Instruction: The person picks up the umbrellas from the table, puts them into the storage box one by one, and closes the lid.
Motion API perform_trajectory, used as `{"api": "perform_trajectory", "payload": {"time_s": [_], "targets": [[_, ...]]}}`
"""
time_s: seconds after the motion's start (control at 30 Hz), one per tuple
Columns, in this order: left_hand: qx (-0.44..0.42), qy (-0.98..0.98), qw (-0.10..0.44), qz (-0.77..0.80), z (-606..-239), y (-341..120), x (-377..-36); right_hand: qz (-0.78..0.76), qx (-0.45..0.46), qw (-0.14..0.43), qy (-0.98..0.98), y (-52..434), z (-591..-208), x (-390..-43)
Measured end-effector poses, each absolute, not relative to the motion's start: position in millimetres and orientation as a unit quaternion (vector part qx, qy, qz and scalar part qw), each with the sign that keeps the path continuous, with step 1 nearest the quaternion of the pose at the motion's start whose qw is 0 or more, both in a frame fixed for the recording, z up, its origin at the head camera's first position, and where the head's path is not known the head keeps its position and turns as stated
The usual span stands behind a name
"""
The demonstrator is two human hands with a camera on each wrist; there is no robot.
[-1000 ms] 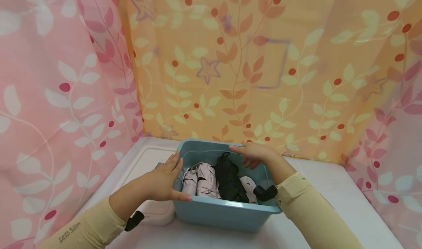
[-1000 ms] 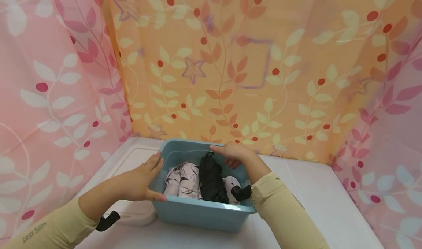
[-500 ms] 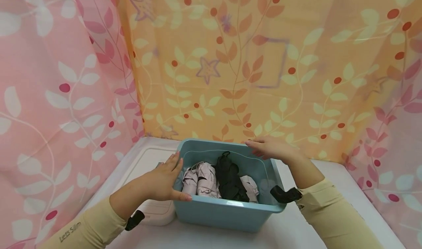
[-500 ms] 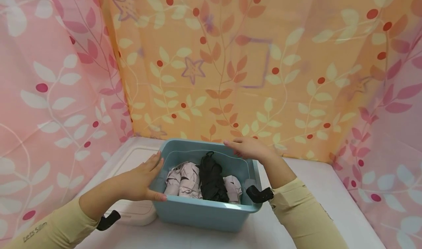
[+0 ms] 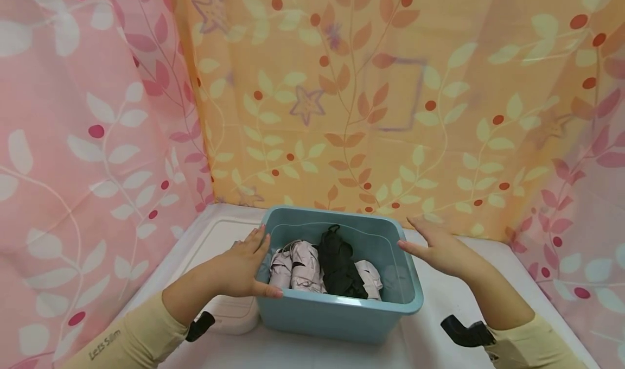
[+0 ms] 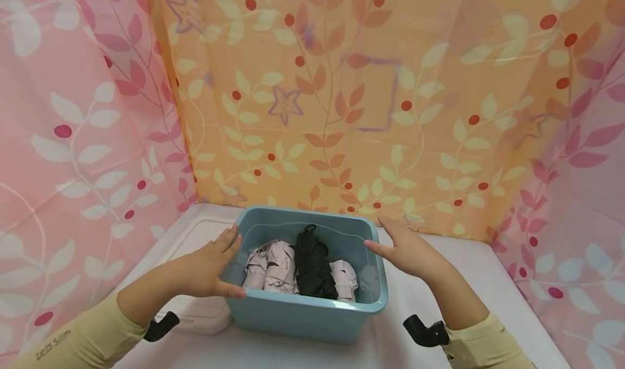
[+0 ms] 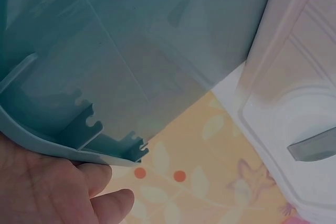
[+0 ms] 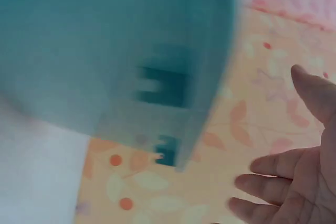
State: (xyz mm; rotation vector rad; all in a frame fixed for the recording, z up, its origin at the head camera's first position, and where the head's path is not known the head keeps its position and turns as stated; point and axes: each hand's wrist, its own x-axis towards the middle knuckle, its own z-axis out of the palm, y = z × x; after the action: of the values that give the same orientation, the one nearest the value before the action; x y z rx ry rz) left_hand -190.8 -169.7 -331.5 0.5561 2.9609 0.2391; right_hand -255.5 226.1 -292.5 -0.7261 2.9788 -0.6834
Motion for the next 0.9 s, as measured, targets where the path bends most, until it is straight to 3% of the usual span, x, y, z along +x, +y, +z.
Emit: {"api": "perform_trajectory", "payload": {"time_s": [0.5,0.9], "targets": [[0.180,0.978,0.061,0.080,-332,-169,-190,-0.159,-0.262,-0.015,0.952,221,-344,-217],[0.179,0.979,0.057,0.080,-330,-168,-189,-0.062,-0.259,-0.040,0.963,218,-344,-213]]}}
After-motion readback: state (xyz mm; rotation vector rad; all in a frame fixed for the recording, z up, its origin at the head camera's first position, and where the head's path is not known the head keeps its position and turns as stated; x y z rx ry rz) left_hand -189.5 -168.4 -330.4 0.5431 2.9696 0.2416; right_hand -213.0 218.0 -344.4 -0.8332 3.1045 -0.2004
